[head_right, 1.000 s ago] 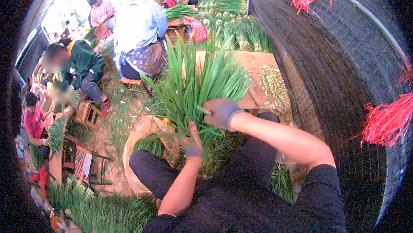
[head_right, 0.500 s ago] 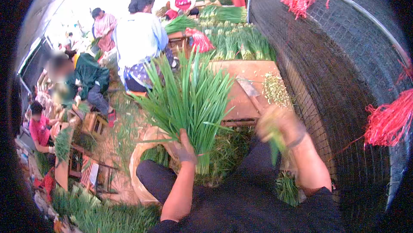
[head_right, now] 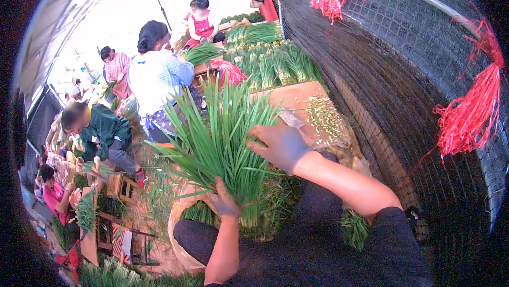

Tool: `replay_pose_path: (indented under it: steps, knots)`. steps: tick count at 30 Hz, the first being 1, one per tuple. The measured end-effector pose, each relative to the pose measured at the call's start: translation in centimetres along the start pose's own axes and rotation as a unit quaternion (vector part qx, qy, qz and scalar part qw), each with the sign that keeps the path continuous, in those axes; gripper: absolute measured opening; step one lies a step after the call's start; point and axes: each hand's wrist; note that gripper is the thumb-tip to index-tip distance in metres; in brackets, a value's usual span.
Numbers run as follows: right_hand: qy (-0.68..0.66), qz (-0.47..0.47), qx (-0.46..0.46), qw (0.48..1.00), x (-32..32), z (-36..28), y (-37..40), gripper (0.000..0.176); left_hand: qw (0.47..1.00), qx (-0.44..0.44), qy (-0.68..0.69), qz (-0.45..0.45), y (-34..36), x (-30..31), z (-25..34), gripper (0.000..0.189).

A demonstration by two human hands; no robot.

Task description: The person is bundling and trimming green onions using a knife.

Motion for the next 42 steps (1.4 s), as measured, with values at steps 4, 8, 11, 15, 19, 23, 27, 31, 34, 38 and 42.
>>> replay_pose_path:
  steps: [4,8,11,15,19,23,27,31,34,38,42]
  knots:
    - [0.113,-0.108,-0.058,0.986,-0.3,-0.6,-1.4,0.047,0.998,-0.053,-0.021,-0.024,0.1,0.2,-0.1,0.056]
    - [0.107,-0.097,-0.042,0.989,-1.6,0.8,-1.7,0.050,0.995,-0.091,0.001,-0.032,-0.3,0.6,-1.1,0.050]
    - [0.096,-0.022,0.011,0.995,-2.8,1.6,-1.4,0.047,0.996,-0.083,0.010,-0.041,0.0,0.3,-0.4,0.048]
    - [0.007,-0.041,-0.012,0.999,-2.6,1.8,-1.2,0.043,0.996,-0.082,0.019,-0.011,1.0,-1.0,1.8,0.051]
    - [-0.110,-0.076,-0.057,0.989,-2.6,1.8,-1.1,0.040,0.995,-0.101,0.001,-0.006,0.7,-0.9,1.4,0.060]
    - [-0.116,0.001,-0.040,0.992,-3.4,1.8,-0.8,0.039,0.995,-0.095,0.022,-0.012,0.5,-0.6,0.9,0.058]
    - [-0.117,0.028,-0.008,0.993,-3.3,1.7,-0.5,0.040,0.995,-0.068,0.070,-0.031,0.2,-0.1,0.3,0.058]
    - [-0.089,-0.007,-0.054,0.995,-3.8,2.0,-0.6,0.042,0.993,-0.100,0.066,-0.021,0.6,-0.7,1.1,0.057]
    - [-0.102,-0.023,-0.081,0.991,-3.8,1.7,-0.7,0.044,0.991,-0.129,0.017,-0.024,0.8,-0.8,1.6,0.056]
    - [-0.092,-0.008,-0.102,0.991,-4.1,1.7,-1.0,0.049,0.986,-0.158,-0.053,-0.011,1.0,-0.9,1.7,0.042]
    - [-0.117,-0.001,-0.095,0.989,-4.4,2.1,-1.0,0.044,0.992,-0.130,0.002,-0.008,1.1,-1.2,1.5,0.041]
Point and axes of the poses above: each hand's wrist, its own y-axis away from the middle knuckle, its own x-axis out of the back of the hand, z = x × y, and after that the axes turned 12 degrees about -z, right-handed
